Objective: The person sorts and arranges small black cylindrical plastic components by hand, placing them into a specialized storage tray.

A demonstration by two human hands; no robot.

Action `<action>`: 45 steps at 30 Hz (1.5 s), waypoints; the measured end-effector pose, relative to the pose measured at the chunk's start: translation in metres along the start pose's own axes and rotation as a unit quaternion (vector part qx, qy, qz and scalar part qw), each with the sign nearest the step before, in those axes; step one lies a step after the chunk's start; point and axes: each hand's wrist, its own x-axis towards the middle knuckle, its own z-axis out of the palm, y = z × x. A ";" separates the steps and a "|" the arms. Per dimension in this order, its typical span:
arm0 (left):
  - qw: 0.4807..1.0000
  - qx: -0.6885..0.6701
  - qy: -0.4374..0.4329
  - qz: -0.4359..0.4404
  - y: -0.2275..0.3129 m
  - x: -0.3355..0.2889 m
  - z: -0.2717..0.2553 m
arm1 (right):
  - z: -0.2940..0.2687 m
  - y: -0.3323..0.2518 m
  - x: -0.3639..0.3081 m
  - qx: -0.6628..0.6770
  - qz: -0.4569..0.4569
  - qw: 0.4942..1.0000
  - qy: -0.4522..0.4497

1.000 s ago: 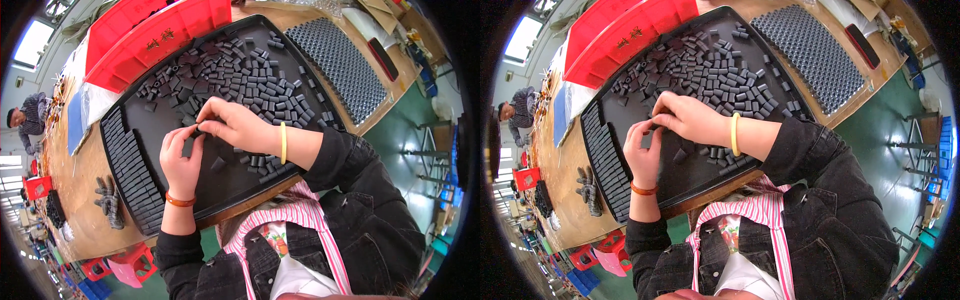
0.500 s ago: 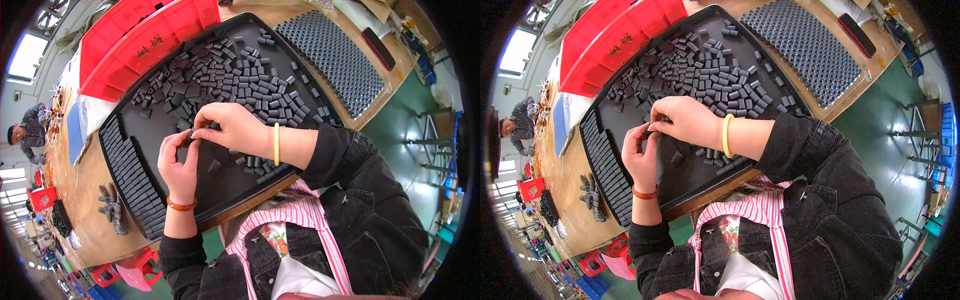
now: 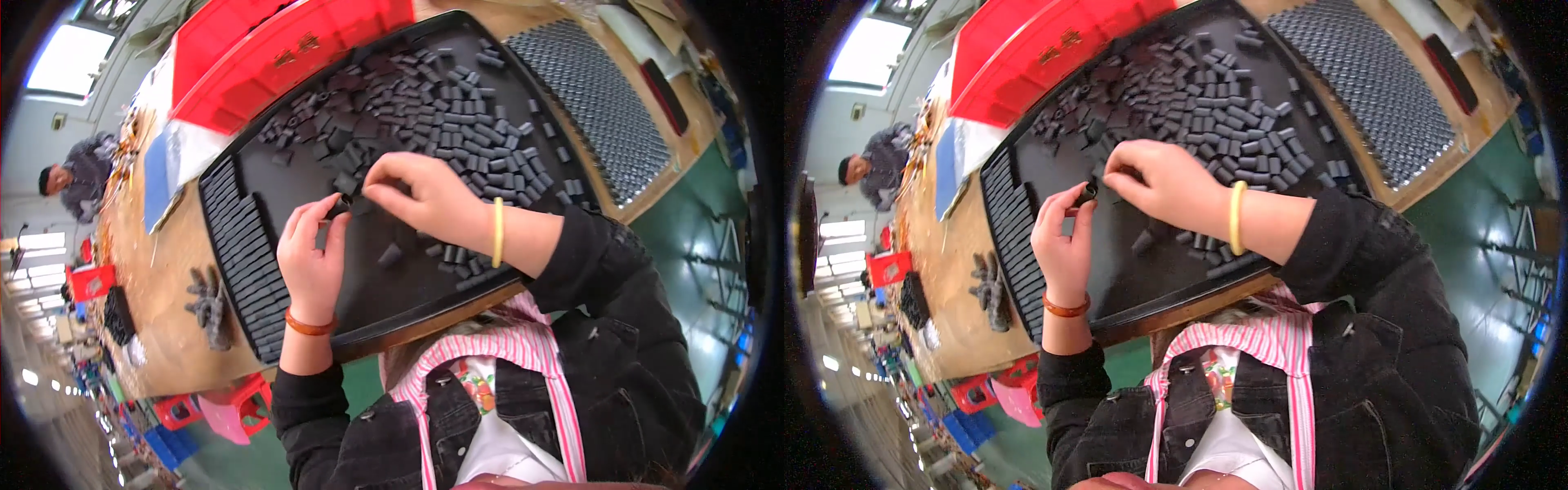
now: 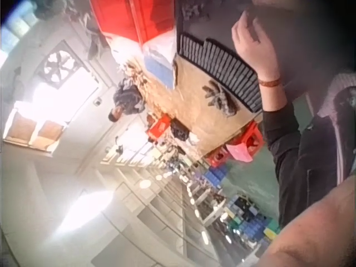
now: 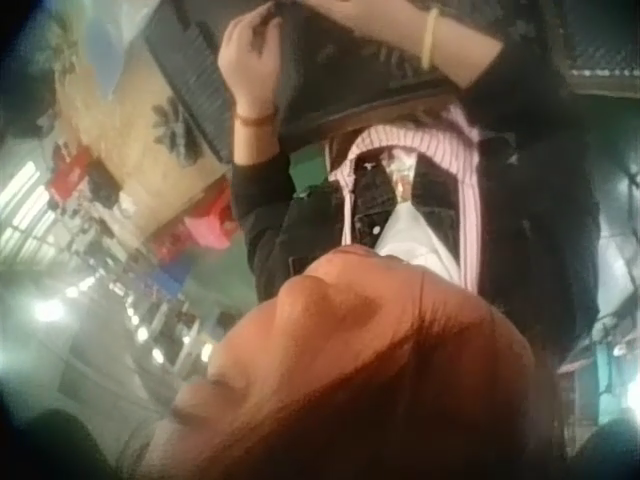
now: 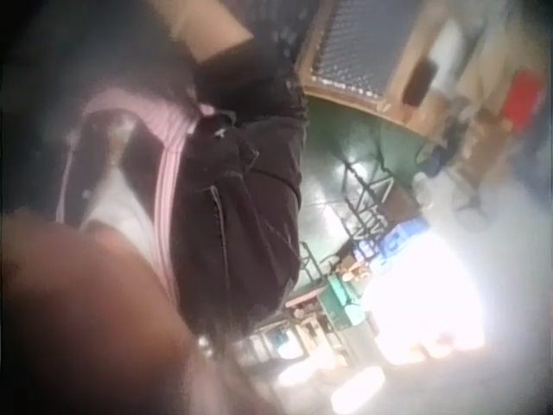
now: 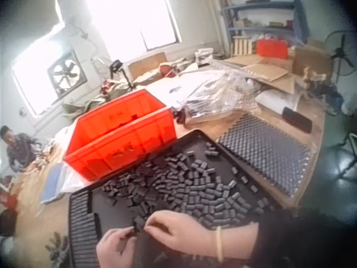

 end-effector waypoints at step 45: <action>0.999 0.035 -0.009 -0.035 0.019 -0.019 -0.007 | -0.001 0.000 0.001 0.174 0.113 0.978 -0.019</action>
